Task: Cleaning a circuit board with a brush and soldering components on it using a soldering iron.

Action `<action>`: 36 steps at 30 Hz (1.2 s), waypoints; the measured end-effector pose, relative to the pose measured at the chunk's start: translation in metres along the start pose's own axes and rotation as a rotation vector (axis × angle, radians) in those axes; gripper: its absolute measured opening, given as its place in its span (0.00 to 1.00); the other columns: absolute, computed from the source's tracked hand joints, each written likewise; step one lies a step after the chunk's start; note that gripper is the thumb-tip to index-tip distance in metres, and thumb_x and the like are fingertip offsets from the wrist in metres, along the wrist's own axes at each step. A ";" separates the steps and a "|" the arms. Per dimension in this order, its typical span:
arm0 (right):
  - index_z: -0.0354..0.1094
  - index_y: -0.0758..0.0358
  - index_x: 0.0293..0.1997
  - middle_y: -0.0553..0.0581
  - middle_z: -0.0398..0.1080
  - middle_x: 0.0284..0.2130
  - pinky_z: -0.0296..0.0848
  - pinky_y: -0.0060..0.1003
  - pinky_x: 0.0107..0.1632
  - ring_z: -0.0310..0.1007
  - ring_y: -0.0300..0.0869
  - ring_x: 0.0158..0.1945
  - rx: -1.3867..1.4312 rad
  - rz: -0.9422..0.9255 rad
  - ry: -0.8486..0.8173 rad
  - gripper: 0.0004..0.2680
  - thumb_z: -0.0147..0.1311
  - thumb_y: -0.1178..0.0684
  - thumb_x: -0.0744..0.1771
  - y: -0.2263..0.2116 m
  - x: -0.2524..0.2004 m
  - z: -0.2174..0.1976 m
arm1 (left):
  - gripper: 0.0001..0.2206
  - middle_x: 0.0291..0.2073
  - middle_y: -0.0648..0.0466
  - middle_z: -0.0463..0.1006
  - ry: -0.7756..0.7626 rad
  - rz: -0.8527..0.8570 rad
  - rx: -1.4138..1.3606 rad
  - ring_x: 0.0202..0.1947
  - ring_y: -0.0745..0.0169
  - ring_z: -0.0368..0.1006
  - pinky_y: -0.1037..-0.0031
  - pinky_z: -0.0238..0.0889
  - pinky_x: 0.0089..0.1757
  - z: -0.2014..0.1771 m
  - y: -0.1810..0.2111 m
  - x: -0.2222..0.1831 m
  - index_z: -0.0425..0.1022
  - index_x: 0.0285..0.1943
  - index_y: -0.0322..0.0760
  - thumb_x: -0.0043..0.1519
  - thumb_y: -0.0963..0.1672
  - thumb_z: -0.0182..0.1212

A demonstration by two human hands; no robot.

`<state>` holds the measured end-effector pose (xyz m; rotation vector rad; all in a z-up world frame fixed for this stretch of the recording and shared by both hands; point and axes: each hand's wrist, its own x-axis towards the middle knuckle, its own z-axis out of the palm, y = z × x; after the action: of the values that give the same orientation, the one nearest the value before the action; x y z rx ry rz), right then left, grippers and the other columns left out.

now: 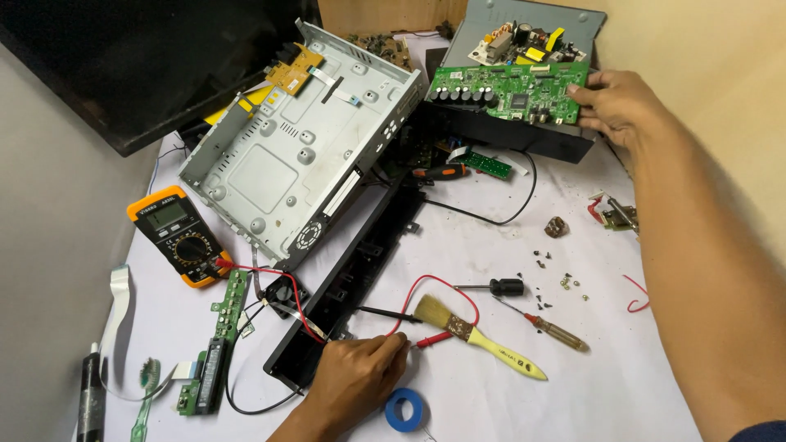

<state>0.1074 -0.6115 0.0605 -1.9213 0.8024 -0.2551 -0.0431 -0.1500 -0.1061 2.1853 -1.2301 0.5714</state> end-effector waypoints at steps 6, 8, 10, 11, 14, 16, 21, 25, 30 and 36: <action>0.68 0.47 0.47 0.51 0.78 0.46 0.52 0.32 0.16 0.79 0.40 0.34 -0.013 -0.237 0.147 0.05 0.62 0.49 0.70 -0.009 -0.018 -0.001 | 0.03 0.17 0.58 0.72 -0.003 -0.010 -0.011 0.11 0.55 0.63 0.66 0.53 0.16 0.000 -0.001 -0.001 0.71 0.34 0.44 0.60 0.41 0.59; 0.69 0.49 0.48 0.52 0.79 0.42 0.65 0.31 0.24 0.77 0.37 0.34 -0.016 -0.356 0.197 0.05 0.62 0.50 0.71 -0.001 -0.012 -0.004 | 0.02 0.18 0.57 0.73 -0.014 -0.006 -0.015 0.12 0.55 0.65 0.66 0.54 0.16 -0.001 -0.001 0.000 0.72 0.35 0.44 0.61 0.41 0.59; 0.70 0.51 0.48 0.54 0.80 0.39 0.78 0.31 0.33 0.74 0.34 0.34 -0.024 -0.474 0.244 0.04 0.63 0.52 0.71 0.005 -0.015 -0.006 | 0.02 0.18 0.57 0.74 -0.024 -0.005 -0.021 0.12 0.55 0.66 0.66 0.55 0.16 -0.002 0.000 0.000 0.72 0.37 0.43 0.62 0.41 0.59; 0.70 0.55 0.49 0.55 0.80 0.38 0.78 0.38 0.37 0.79 0.37 0.37 -0.055 -0.574 0.292 0.05 0.63 0.55 0.72 0.005 -0.020 -0.005 | 0.04 0.17 0.57 0.72 -0.034 -0.010 -0.022 0.12 0.54 0.65 0.65 0.54 0.16 -0.002 0.000 0.000 0.71 0.35 0.43 0.63 0.42 0.59; 0.71 0.60 0.51 0.58 0.81 0.37 0.77 0.46 0.39 0.83 0.43 0.38 -0.122 -0.752 0.384 0.05 0.64 0.60 0.72 0.017 -0.024 -0.001 | 0.07 0.16 0.57 0.70 -0.024 -0.016 -0.001 0.11 0.54 0.63 0.65 0.52 0.15 0.000 0.000 -0.002 0.69 0.33 0.43 0.64 0.43 0.60; 0.70 0.61 0.50 0.61 0.82 0.38 0.75 0.48 0.38 0.83 0.46 0.38 -0.157 -0.829 0.432 0.05 0.64 0.61 0.73 0.024 -0.019 0.002 | 0.08 0.16 0.57 0.69 -0.004 -0.012 0.020 0.11 0.54 0.62 0.65 0.52 0.15 0.002 -0.001 -0.002 0.68 0.32 0.44 0.64 0.43 0.60; 0.71 0.60 0.48 0.61 0.83 0.37 0.75 0.41 0.35 0.82 0.40 0.36 0.010 -0.831 0.502 0.05 0.62 0.62 0.71 0.037 -0.001 0.011 | 0.05 0.16 0.57 0.71 -0.030 -0.022 0.000 0.12 0.54 0.64 0.64 0.52 0.15 0.003 -0.001 -0.002 0.70 0.34 0.43 0.63 0.42 0.60; 0.70 0.68 0.52 0.62 0.81 0.34 0.71 0.42 0.33 0.74 0.40 0.31 -0.008 -0.983 0.510 0.05 0.63 0.65 0.73 0.046 0.014 0.014 | 0.02 0.18 0.57 0.73 -0.035 -0.026 -0.016 0.12 0.53 0.65 0.64 0.54 0.16 0.002 -0.002 -0.003 0.72 0.37 0.43 0.62 0.42 0.60; 0.68 0.70 0.50 0.58 0.78 0.29 0.73 0.45 0.39 0.74 0.42 0.33 -0.008 -1.101 0.585 0.06 0.63 0.68 0.72 0.037 0.009 0.025 | 0.06 0.16 0.56 0.71 -0.045 -0.014 0.027 0.11 0.53 0.64 0.63 0.53 0.15 0.005 -0.002 -0.002 0.69 0.33 0.43 0.64 0.43 0.60; 0.66 0.63 0.45 0.63 0.84 0.35 0.80 0.40 0.40 0.85 0.45 0.39 0.194 -1.045 0.655 0.05 0.59 0.66 0.70 0.023 0.013 0.028 | 0.05 0.16 0.57 0.71 -0.046 -0.025 0.023 0.11 0.54 0.64 0.63 0.52 0.15 0.005 -0.002 -0.003 0.71 0.35 0.43 0.64 0.43 0.60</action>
<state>0.1219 -0.6062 0.0247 -1.9126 0.0627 -1.5828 -0.0422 -0.1504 -0.1119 2.2412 -1.2233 0.5302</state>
